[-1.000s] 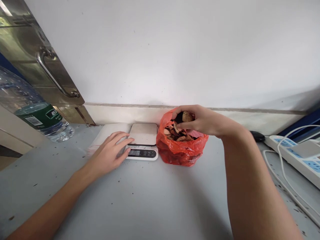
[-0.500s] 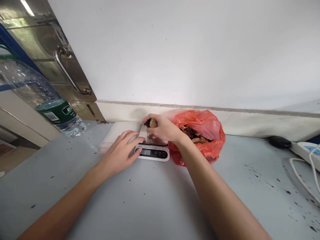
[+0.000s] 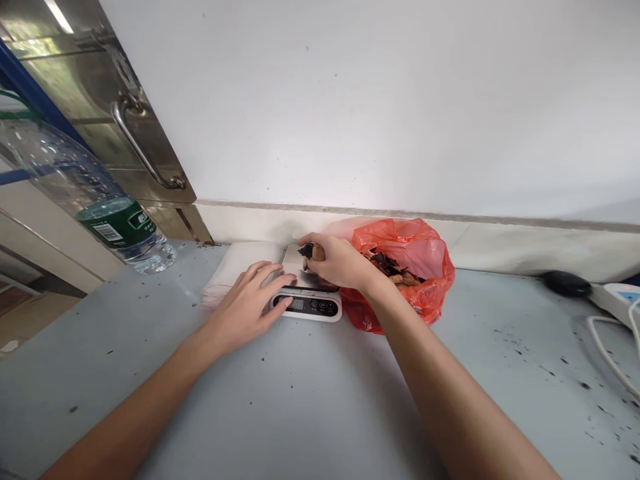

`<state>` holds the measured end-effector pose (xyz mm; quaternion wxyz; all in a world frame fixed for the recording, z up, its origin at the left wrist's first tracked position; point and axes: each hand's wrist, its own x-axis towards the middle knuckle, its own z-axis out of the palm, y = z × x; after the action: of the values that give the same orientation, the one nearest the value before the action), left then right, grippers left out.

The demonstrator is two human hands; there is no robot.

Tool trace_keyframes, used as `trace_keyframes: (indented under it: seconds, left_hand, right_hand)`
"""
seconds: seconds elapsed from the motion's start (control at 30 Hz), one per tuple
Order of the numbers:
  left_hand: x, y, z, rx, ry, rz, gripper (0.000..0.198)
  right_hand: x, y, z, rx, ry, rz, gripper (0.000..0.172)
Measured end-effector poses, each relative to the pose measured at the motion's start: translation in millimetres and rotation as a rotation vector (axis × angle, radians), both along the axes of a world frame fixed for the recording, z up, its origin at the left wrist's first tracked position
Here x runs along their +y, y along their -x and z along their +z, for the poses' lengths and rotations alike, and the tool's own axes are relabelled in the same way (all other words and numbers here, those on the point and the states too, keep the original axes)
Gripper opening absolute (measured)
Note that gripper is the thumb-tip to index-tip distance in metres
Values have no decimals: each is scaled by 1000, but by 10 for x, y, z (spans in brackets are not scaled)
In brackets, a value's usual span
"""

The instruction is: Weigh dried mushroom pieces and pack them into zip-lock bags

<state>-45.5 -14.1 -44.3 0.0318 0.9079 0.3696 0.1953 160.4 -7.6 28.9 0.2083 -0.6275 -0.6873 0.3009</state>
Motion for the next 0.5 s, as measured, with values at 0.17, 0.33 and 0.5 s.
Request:
trace_keyframes:
  seconds: [0.17, 0.33, 0.5]
  left_hand:
    - [-3, -1, -12, -21, -26, 20, 29]
    - [-6, -9, -28, -34, -23, 5, 30]
    - [-17, -22, -25, -4, -24, -2, 32]
  right_hand:
    - [-57, 2, 24, -85, -62, 142, 46]
    - [-93, -10, 61, -76, -32, 182, 51]
    - [-74, -47, 49, -66, -20, 18, 47]
